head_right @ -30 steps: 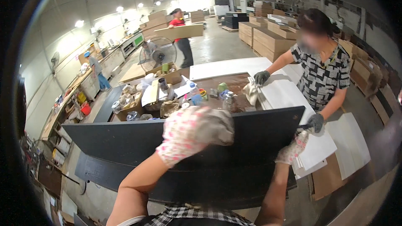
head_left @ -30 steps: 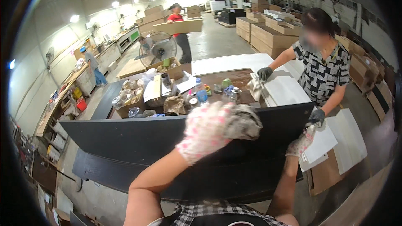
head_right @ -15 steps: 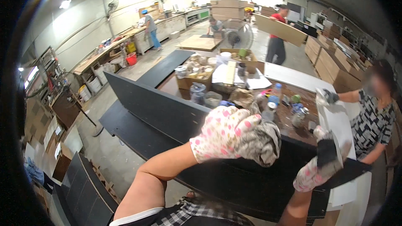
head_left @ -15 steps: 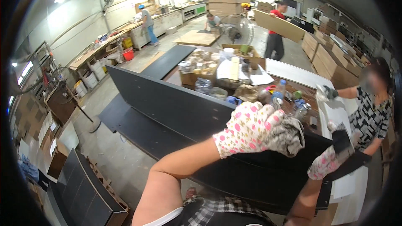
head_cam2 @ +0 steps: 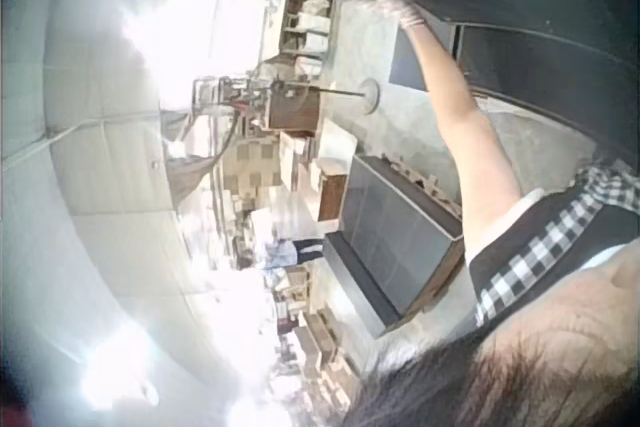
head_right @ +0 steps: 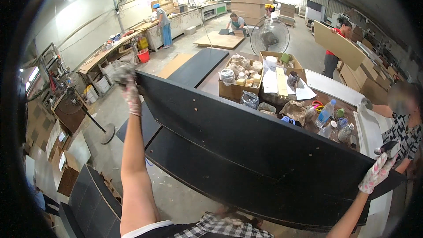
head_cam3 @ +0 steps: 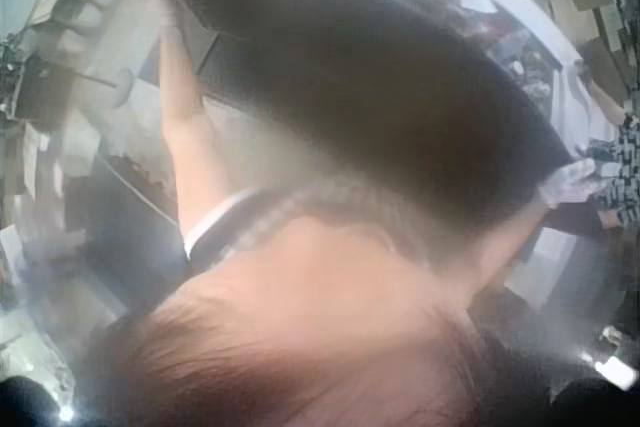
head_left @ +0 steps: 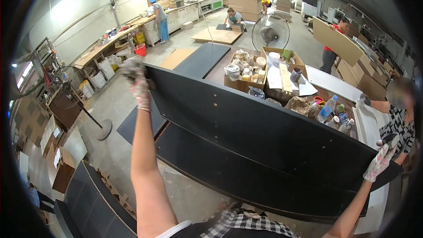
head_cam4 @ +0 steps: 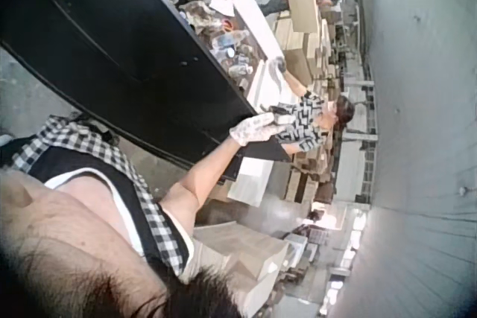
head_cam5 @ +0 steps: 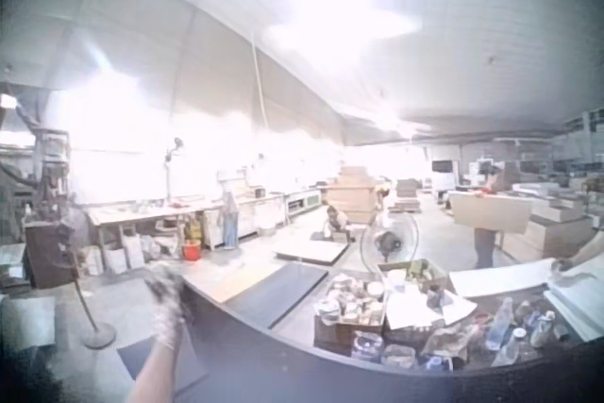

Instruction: The person sands the edges of black wooden panels using a sanding block and wipes the surfaces with a cloth.

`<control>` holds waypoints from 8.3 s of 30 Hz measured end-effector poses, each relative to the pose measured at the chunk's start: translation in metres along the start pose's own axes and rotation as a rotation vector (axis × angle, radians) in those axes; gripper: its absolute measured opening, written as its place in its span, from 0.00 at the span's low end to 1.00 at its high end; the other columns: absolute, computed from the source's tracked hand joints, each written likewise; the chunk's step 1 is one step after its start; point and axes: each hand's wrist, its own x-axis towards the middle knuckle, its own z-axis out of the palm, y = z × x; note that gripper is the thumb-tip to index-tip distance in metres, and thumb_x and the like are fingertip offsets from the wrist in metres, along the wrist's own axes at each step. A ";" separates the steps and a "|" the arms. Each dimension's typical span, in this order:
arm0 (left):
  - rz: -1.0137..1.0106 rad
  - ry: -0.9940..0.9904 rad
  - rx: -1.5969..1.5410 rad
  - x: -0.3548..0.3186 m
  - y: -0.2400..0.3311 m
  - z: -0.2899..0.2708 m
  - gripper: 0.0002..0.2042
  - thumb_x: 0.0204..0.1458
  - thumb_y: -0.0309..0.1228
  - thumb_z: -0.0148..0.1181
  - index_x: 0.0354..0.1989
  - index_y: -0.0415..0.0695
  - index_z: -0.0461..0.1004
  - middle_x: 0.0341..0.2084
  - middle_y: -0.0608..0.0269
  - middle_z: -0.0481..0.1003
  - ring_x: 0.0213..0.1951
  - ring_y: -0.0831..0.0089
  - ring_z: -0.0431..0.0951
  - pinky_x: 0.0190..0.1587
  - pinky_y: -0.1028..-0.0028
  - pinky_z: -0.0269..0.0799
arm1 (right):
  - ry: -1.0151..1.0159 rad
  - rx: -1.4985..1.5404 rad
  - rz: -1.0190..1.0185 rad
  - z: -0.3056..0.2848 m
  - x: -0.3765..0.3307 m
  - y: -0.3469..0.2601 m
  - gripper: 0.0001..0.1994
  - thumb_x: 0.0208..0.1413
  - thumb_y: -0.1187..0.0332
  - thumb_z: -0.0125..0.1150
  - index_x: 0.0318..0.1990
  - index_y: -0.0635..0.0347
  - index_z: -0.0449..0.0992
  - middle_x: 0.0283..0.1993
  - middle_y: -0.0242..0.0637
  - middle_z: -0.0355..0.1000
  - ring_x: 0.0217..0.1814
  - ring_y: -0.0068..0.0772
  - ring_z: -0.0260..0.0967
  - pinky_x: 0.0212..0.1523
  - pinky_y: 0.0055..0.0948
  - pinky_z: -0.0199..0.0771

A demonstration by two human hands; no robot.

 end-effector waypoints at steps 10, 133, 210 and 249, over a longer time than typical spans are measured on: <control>-0.573 0.182 0.023 -0.046 -0.051 0.017 0.37 0.53 0.59 0.59 0.60 0.39 0.69 0.50 0.63 0.76 0.48 0.70 0.75 0.54 0.69 0.70 | -0.019 0.362 0.096 -0.047 0.026 0.028 0.21 0.68 0.65 0.46 0.63 0.67 0.61 0.52 0.43 0.72 0.50 0.30 0.71 0.54 0.30 0.69; -0.085 -0.067 0.356 -0.035 -0.128 -0.242 0.23 0.52 0.18 0.57 0.59 0.43 0.68 0.48 0.59 0.76 0.51 0.67 0.76 0.53 0.68 0.73 | -0.776 0.945 1.111 0.210 -0.329 -0.354 0.21 0.65 0.64 0.52 0.64 0.58 0.65 0.57 0.41 0.72 0.48 0.31 0.76 0.44 0.26 0.75; -0.054 -1.401 0.012 -0.131 -0.065 -0.077 0.24 0.37 0.40 0.71 0.47 0.53 0.76 0.47 0.62 0.73 0.54 0.55 0.69 0.54 0.54 0.60 | -1.136 -0.003 -0.092 0.389 -0.327 -0.476 0.13 0.52 0.59 0.62 0.44 0.50 0.79 0.36 0.40 0.71 0.43 0.45 0.70 0.44 0.41 0.71; -0.033 -1.394 -0.002 -0.130 -0.056 -0.083 0.25 0.38 0.41 0.72 0.49 0.56 0.77 0.43 0.61 0.75 0.48 0.56 0.73 0.51 0.58 0.65 | -1.106 0.067 -0.151 0.395 -0.340 -0.465 0.13 0.52 0.60 0.62 0.43 0.54 0.79 0.37 0.42 0.70 0.43 0.47 0.71 0.44 0.42 0.71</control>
